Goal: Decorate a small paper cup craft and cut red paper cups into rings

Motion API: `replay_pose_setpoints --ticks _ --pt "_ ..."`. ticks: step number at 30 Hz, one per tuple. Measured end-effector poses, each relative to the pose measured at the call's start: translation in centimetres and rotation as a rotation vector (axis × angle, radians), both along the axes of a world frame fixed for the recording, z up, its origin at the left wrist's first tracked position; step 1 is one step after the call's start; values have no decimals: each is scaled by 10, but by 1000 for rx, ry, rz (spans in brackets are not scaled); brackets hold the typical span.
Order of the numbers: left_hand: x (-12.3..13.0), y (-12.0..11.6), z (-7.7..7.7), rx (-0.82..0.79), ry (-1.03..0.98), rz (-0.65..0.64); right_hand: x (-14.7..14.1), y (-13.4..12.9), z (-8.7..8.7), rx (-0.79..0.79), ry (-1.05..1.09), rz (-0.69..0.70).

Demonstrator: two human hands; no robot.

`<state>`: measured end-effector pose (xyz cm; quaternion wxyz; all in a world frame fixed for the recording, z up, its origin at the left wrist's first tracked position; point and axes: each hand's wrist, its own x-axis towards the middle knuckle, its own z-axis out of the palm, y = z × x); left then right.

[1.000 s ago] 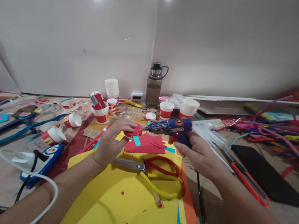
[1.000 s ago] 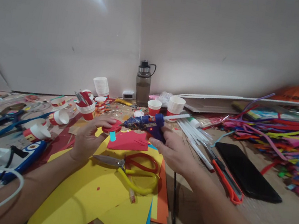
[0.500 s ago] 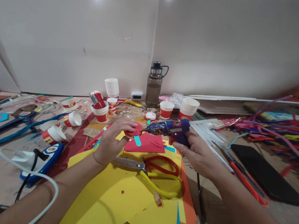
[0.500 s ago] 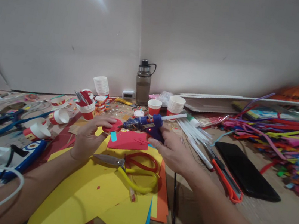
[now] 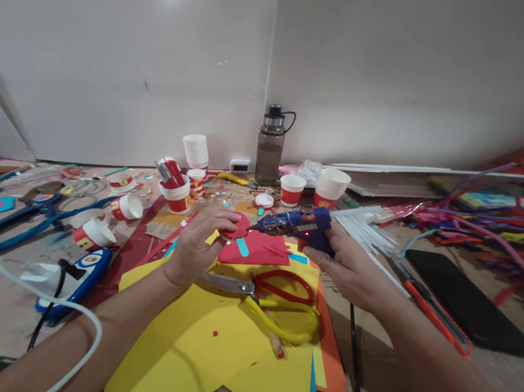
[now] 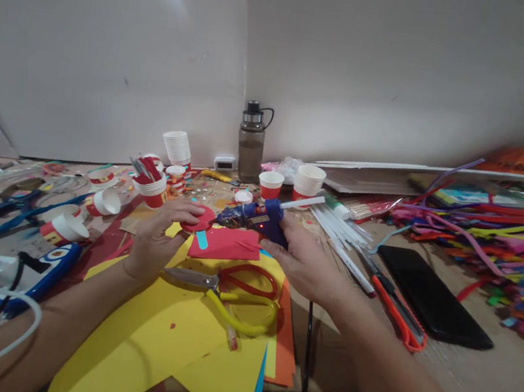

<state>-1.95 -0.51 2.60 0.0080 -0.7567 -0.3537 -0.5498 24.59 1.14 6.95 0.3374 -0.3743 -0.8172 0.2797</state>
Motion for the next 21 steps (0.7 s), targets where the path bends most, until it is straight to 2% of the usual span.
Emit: replay_pose_setpoints --ticks 8,14,17,21 --pt "-3 1 -1 67 124 -14 1 -2 3 19 -61 23" --pt "-4 -3 -2 106 293 -40 6 -5 8 109 -305 -95" --pt "-3 -2 -2 110 213 -18 9 -8 9 117 -343 -145" --pt "-1 0 0 37 -26 97 10 -6 9 82 -275 -138"
